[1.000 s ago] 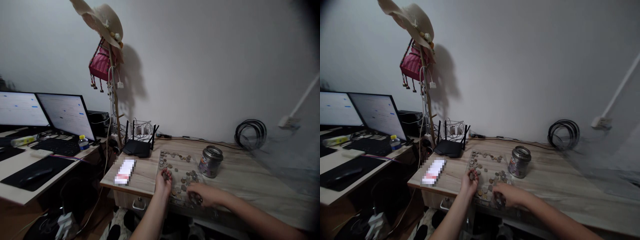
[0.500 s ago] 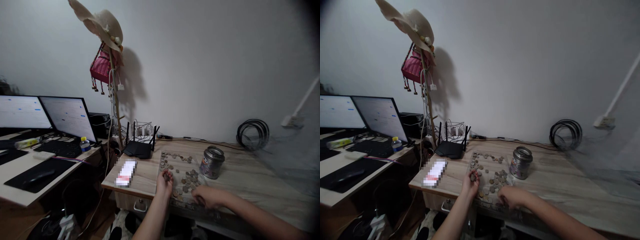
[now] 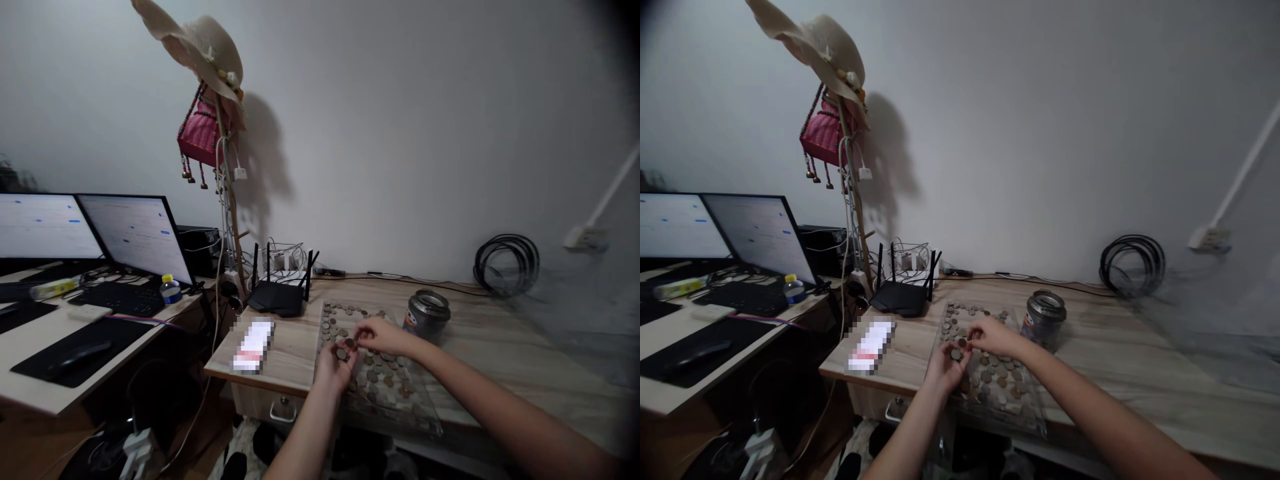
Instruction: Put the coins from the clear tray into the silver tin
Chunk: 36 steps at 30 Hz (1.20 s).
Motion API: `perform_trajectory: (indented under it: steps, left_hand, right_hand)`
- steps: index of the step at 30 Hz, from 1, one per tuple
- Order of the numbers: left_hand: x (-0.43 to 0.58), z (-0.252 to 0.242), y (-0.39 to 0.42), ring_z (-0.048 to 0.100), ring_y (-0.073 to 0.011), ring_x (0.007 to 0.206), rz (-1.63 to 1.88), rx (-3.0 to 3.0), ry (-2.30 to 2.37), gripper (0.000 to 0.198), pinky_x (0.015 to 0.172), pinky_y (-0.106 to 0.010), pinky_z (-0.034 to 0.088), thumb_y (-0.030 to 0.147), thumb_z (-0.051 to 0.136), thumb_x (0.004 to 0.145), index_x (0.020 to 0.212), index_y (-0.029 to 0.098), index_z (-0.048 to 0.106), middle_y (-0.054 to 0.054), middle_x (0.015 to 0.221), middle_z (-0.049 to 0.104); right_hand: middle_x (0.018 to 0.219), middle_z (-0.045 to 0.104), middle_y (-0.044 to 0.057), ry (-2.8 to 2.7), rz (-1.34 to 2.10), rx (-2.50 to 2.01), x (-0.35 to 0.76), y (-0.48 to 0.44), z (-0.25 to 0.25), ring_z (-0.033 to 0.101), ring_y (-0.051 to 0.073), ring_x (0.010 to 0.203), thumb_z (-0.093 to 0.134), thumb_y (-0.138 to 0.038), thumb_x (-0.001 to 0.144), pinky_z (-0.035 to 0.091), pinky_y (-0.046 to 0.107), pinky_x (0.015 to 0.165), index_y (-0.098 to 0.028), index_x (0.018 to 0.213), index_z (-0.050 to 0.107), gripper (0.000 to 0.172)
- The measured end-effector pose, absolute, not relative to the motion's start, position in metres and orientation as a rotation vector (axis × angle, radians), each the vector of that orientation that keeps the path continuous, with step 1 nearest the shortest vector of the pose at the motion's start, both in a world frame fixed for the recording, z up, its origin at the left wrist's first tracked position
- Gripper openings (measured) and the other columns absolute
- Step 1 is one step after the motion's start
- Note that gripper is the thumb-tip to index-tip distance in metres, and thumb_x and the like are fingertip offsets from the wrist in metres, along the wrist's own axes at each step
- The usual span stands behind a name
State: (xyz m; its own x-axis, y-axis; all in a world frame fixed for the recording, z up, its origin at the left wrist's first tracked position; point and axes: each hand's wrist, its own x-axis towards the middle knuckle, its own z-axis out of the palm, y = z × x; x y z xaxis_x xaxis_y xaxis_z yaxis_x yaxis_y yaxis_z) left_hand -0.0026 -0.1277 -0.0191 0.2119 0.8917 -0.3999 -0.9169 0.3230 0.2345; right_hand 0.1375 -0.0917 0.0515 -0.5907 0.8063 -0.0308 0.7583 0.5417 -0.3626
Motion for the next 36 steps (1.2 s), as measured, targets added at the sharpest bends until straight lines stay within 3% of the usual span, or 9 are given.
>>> perform_trajectory:
  steps: [4, 9, 12, 15, 17, 20, 27, 32, 36]
  left_hand:
    - [-0.005, -0.017, -0.128, 0.051, -0.0081, 0.051, 1.341, -0.099, 0.534, 0.01, 0.047, -0.018, 0.043, 0.01, 0.041, 0.075, 0.069, 0.013, 0.048, -0.003, 0.059, 0.052]
    - [-0.007, -0.023, -0.126, 0.033, -0.0035, 0.035, 1.393, -0.072, 0.622, 0.006, 0.032, -0.013, 0.016, 0.015, 0.043, 0.073, 0.067, 0.015, 0.044, 0.003, 0.052, 0.044]
    - [-0.006, -0.026, -0.126, 0.035, -0.0038, 0.035, 1.403, -0.056, 0.619, 0.002, 0.033, -0.014, 0.016, 0.016, 0.045, 0.07, 0.068, 0.015, 0.045, 0.002, 0.053, 0.045]
    - [-0.006, -0.026, -0.126, 0.035, -0.0042, 0.036, 1.386, -0.032, 0.612, 0.001, 0.034, -0.014, 0.016, 0.016, 0.046, 0.069, 0.068, 0.015, 0.046, 0.002, 0.053, 0.045]
    - [-0.006, -0.025, -0.126, 0.036, -0.0044, 0.036, 1.372, -0.026, 0.598, 0.001, 0.035, -0.014, 0.017, 0.016, 0.046, 0.068, 0.069, 0.015, 0.046, 0.002, 0.054, 0.045]
    - [-0.006, -0.024, -0.127, 0.037, -0.0045, 0.038, 1.357, -0.026, 0.575, 0.002, 0.036, -0.014, 0.019, 0.015, 0.046, 0.069, 0.07, 0.015, 0.046, 0.002, 0.055, 0.046]
    - [-0.007, -0.021, -0.129, 0.037, -0.0046, 0.038, 1.363, -0.004, 0.562, 0.001, 0.036, -0.014, 0.021, 0.014, 0.045, 0.069, 0.07, 0.014, 0.046, 0.002, 0.054, 0.045]
    - [-0.006, -0.02, -0.129, 0.038, -0.0048, 0.039, 1.371, -0.033, 0.541, 0.004, 0.035, -0.014, 0.024, 0.014, 0.044, 0.071, 0.067, 0.014, 0.047, 0.001, 0.053, 0.045]
    - [-0.006, -0.02, -0.128, 0.046, -0.0061, 0.045, 1.388, -0.098, 0.563, 0.009, 0.043, -0.015, 0.038, 0.013, 0.042, 0.073, 0.066, 0.014, 0.047, -0.001, 0.054, 0.047]
  right_hand:
    - [0.077, 0.063, 0.009, -2.582, 0.393, -1.515, 0.145, -0.075, 0.039, 0.055, 0.018, 0.072, 0.045, -0.022, 0.069, 0.041, 0.028, 0.067, -0.012, 0.084, 0.062, 0.025]
    - [0.109, 0.053, 0.016, -2.594, 0.309, -1.638, 0.157, -0.085, 0.001, 0.05, 0.026, 0.097, 0.054, -0.039, 0.066, 0.037, 0.037, 0.083, -0.012, 0.112, 0.051, 0.053]
    - [0.109, 0.05, 0.014, -2.711, 0.288, -1.562, 0.168, -0.097, -0.002, 0.048, 0.026, 0.098, 0.058, -0.047, 0.06, 0.036, 0.036, 0.084, -0.014, 0.111, 0.05, 0.062]
    - [0.099, 0.052, 0.009, -2.942, 0.409, -1.492, 0.185, -0.103, 0.007, 0.049, 0.024, 0.089, 0.07, -0.047, 0.041, 0.039, 0.033, 0.076, -0.016, 0.099, 0.055, 0.068]
    - [0.093, 0.052, 0.005, -3.066, 0.503, -1.496, 0.192, -0.106, 0.013, 0.049, 0.022, 0.084, 0.074, -0.044, 0.031, 0.039, 0.03, 0.071, -0.017, 0.087, 0.059, 0.064]
    - [0.091, 0.051, 0.003, -3.127, 0.451, -1.479, 0.193, -0.113, 0.017, 0.048, 0.02, 0.08, 0.074, -0.036, 0.029, 0.037, 0.027, 0.066, -0.017, 0.068, 0.06, 0.045]
    - [0.069, 0.053, -0.003, -2.99, 0.519, -1.643, 0.184, -0.143, 0.018, 0.045, 0.012, 0.06, 0.064, -0.016, 0.038, 0.029, 0.021, 0.05, -0.02, 0.08, 0.057, 0.042]
    - [0.062, 0.055, -0.002, -2.95, 0.532, -1.63, 0.192, -0.151, 0.011, 0.045, 0.011, 0.055, 0.05, -0.01, 0.047, 0.027, 0.021, 0.047, -0.019, 0.069, 0.06, 0.026]
    - [0.053, 0.057, 0.001, -3.014, 0.52, -1.696, 0.186, -0.153, 0.013, 0.045, 0.012, 0.048, 0.047, -0.011, 0.05, 0.029, 0.023, 0.046, -0.017, 0.057, 0.062, 0.018]
